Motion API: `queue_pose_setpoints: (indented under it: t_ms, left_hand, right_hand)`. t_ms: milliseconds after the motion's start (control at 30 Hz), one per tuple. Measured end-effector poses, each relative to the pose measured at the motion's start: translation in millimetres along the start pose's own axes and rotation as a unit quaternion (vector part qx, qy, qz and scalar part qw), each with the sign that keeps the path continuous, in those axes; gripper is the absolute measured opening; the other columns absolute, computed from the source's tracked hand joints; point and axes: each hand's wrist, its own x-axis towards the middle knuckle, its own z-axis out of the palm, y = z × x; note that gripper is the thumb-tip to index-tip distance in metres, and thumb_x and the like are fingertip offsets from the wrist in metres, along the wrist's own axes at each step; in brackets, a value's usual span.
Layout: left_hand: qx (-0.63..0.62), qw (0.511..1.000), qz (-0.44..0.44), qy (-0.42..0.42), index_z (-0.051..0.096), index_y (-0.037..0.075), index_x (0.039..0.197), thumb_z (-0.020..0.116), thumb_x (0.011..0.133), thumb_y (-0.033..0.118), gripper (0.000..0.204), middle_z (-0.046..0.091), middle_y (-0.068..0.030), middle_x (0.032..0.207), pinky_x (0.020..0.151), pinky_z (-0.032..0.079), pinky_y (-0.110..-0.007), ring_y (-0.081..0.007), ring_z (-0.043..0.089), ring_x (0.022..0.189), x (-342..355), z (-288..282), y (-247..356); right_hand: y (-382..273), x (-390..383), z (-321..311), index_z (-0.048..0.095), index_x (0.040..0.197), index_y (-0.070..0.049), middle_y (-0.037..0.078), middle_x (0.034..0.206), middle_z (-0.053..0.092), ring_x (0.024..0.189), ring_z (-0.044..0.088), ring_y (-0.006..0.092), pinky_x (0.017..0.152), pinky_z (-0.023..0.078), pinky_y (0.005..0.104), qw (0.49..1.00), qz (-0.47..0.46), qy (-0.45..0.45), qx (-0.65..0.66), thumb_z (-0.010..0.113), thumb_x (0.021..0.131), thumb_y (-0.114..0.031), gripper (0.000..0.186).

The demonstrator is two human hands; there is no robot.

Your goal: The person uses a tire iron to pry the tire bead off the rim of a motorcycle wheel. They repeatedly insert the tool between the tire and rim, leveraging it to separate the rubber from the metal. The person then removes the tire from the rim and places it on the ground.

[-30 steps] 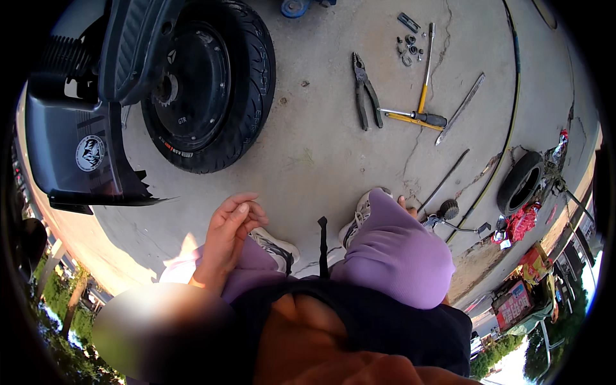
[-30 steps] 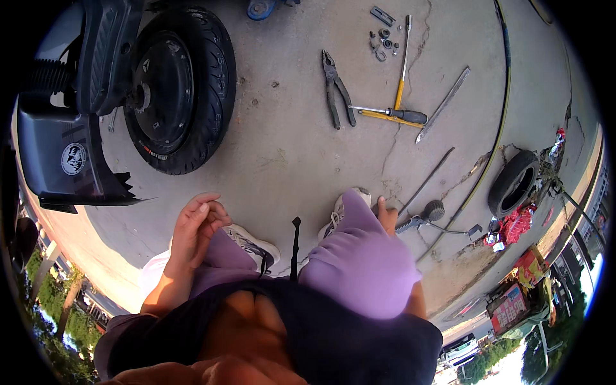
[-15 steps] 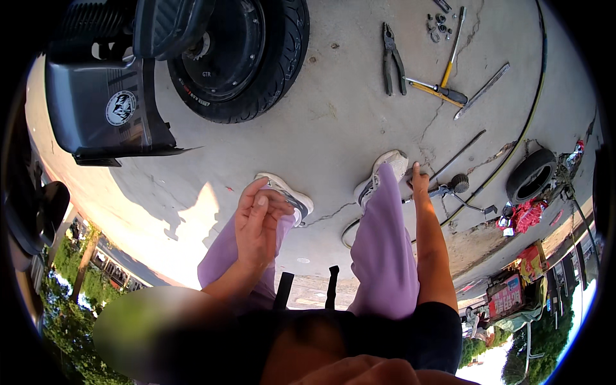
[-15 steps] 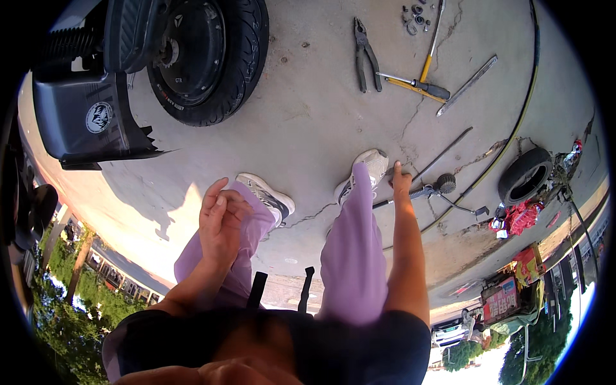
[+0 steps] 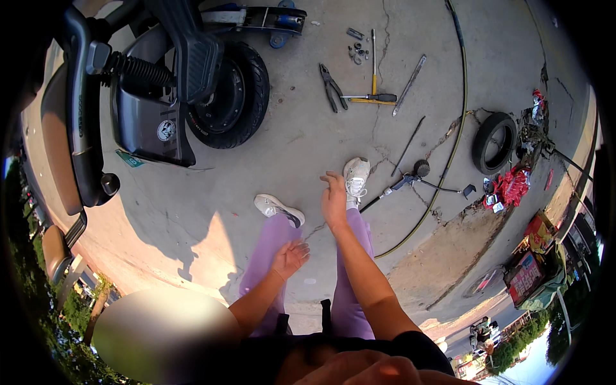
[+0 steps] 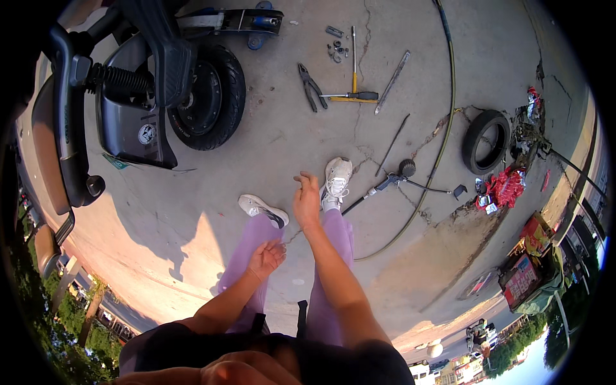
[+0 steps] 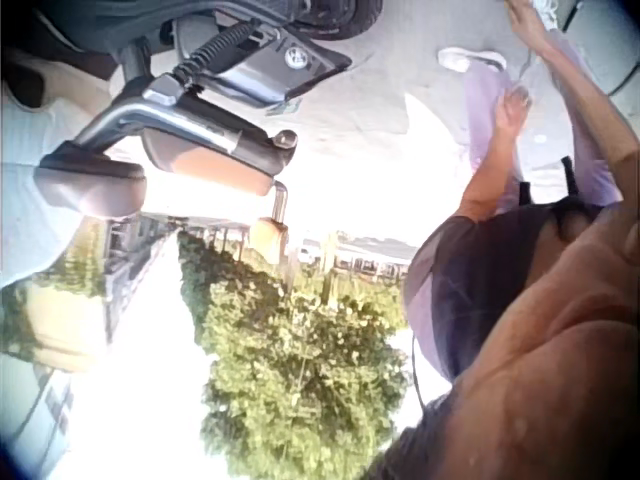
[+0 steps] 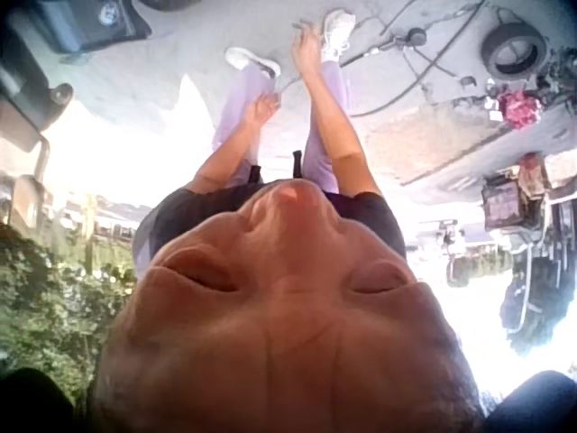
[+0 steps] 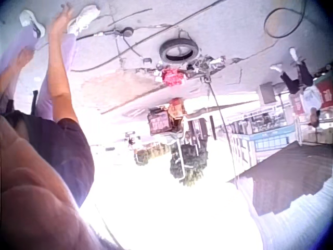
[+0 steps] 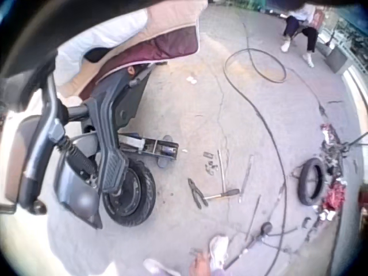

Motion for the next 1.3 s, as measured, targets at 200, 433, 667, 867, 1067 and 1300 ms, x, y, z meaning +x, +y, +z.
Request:
queue_pose_setpoints:
  t_ms: [200,433,667,867,1067,1300]
  left_hand:
    - [0.068,0.97,0.214,0.09,0.052,0.008,0.123,0.055,0.093,0.034,0.04,0.059,-0.014,0.109,0.096,0.046,-0.046,-0.0296,0.058,0.1,-110.1,45.1,85.6]
    - [0.293,0.832,0.131,0.453,0.052,0.006,0.114,0.05,0.094,0.024,0.027,0.061,-0.0158,0.095,0.072,0.057,-0.045,-0.0292,0.063,0.084,-252.5,-3.6,71.3]
    - [0.551,0.743,0.182,0.333,0.055,0.004,0.115,0.057,0.091,0.019,0.028,0.06,-0.0078,0.098,0.067,0.056,-0.033,-0.0188,0.062,0.083,-306.0,178.6,2.4]
    - [0.549,0.751,0.259,0.261,0.056,0.004,0.117,0.056,0.092,0.018,0.029,0.06,-0.0061,0.102,0.07,0.055,-0.031,-0.0161,0.062,0.086,-305.6,302.6,-28.1]
    - [0.554,0.75,0.23,0.279,0.058,0.004,0.112,0.056,0.091,0.017,0.024,0.06,-0.0057,0.101,0.066,0.056,-0.032,-0.0164,0.062,0.084,-324.5,323.5,-32.3]
    - [0.633,0.716,0.116,0.271,0.061,0.003,0.1,0.06,0.088,0.017,0.018,0.062,-0.0096,0.082,0.058,0.053,-0.037,-0.0207,0.061,0.066,-315.0,292.0,9.9]
  right_hand:
    - [44.7,-92.7,-106.1,0.058,0.095,0.004,0.013,0.094,0.06,0.075,0.063,0.0215,0.068,0.052,0.0326,0.948,0.254,0.063,0.182,0.041,0.083,0.002,0.021]
    - [129.7,-227.5,-281.1,0.057,0.105,0.002,0.011,0.076,0.065,0.065,0.066,0.0208,0.051,0.052,0.0318,0.864,0.496,-0.088,-0.023,0.059,0.089,-0.024,0.031]
    - [120.6,-362.4,-419.0,0.058,0.109,-0.005,0.013,0.096,0.065,0.08,0.065,0.0238,0.067,0.055,0.0386,0.86,0.485,-0.16,0.022,0.058,0.084,-0.02,0.029]
    - [56.7,-351.2,-467.8,0.057,0.108,-0.001,0.011,0.085,0.066,0.066,0.065,0.021,0.054,0.054,0.0323,0.844,0.508,-0.056,0.161,0.053,0.085,-0.017,0.028]
    - [-4.7,-313.1,-508.5,0.055,0.111,0.002,0.014,0.083,0.064,0.07,0.066,0.0244,0.059,0.056,0.0359,0.863,0.479,-0.043,0.157,0.051,0.088,-0.017,0.03]
    - [-18.9,-184.6,-554.1,0.055,0.113,0.001,0.014,0.086,0.064,0.072,0.067,0.025,0.061,0.056,0.0367,0.884,0.428,0.004,0.19,0.052,0.089,-0.018,0.031]
